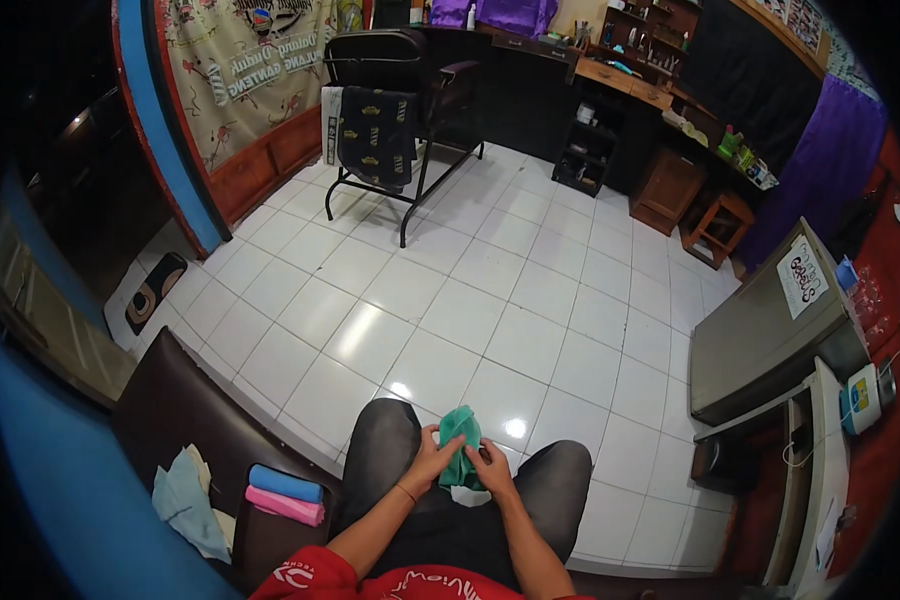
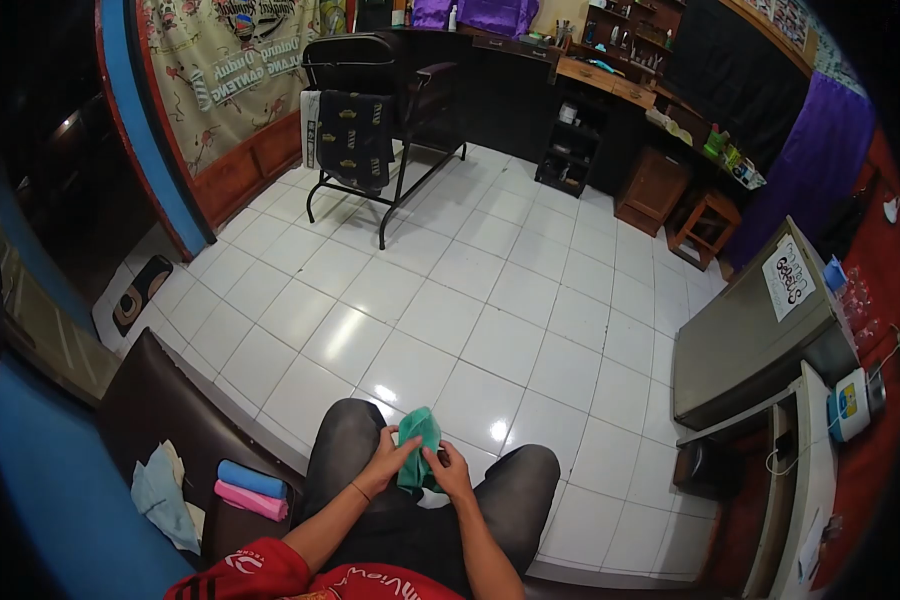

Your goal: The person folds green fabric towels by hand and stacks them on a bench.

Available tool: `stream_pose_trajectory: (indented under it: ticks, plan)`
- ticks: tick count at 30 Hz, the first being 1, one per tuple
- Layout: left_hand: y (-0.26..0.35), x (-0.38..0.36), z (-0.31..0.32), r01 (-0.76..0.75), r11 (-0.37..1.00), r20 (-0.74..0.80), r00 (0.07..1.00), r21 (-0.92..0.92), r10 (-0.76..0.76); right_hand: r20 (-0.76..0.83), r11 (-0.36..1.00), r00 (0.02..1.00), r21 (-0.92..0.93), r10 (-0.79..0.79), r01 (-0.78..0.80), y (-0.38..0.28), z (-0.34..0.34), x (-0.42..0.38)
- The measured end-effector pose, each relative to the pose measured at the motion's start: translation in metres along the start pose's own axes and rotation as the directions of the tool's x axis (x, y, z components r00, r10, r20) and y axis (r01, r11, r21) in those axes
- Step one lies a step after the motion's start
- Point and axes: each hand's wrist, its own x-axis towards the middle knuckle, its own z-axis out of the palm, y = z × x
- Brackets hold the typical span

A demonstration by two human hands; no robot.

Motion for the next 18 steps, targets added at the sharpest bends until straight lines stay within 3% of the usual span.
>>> stream_pose_trajectory:
  ticks: [1, 3, 5, 7, 8, 9, 11, 12, 16, 18]
  plan:
    - [-0.007, 0.003, -0.003, 0.008, 1.0, -0.004, 1.0, 0.003, -0.008, 0.001, 1.0, 1.0, 0.004, 0.009, -0.009, -0.001, 0.001, 0.001]
    - [-0.025, 0.012, -0.008, -0.117, 0.988, 0.074, 0.991, 0.103, 0.11, 0.041, 0.995, 0.995, -0.037, -0.089, 0.091, 0.002, -0.001, 0.0]
    - [-0.016, 0.008, -0.007, -0.055, 0.993, 0.091, 0.995, 0.107, 0.046, 0.0, 0.993, 0.995, -0.069, -0.097, 0.097, 0.021, -0.006, 0.005]
    - [-0.019, 0.012, -0.01, -0.165, 0.98, 0.026, 0.986, 0.115, 0.163, -0.142, 0.972, 0.975, -0.186, -0.174, 0.146, 0.02, -0.009, 0.005]
    - [-0.02, 0.014, -0.012, -0.19, 0.955, -0.045, 0.978, 0.23, 0.205, -0.225, 0.951, 0.956, -0.283, -0.189, 0.122, 0.019, -0.011, 0.005]
    - [-0.021, 0.016, -0.015, -0.182, 0.956, -0.044, 0.979, 0.232, 0.197, -0.317, 0.968, 0.936, -0.238, -0.153, 0.078, 0.022, -0.014, 0.007]
    - [-0.022, 0.022, -0.018, -0.271, 0.961, -0.136, 0.952, 0.05, 0.276, -0.476, 0.946, 0.863, -0.324, -0.169, 0.007, 0.027, -0.024, 0.012]
    - [-0.016, 0.017, -0.017, -0.239, 0.971, -0.14, 0.962, -0.026, 0.233, -0.503, 0.955, 0.861, -0.287, -0.08, -0.078, 0.019, -0.027, 0.008]
    - [-0.017, 0.016, -0.017, -0.227, 0.974, -0.101, 0.969, -0.006, 0.225, -0.512, 0.985, 0.859, -0.154, -0.009, -0.082, 0.021, -0.027, 0.007]
    - [-0.015, 0.017, -0.017, -0.343, 0.936, -0.118, 0.929, 0.075, 0.35, -0.545, 0.99, 0.838, -0.117, -0.002, -0.074, 0.024, -0.025, 0.011]
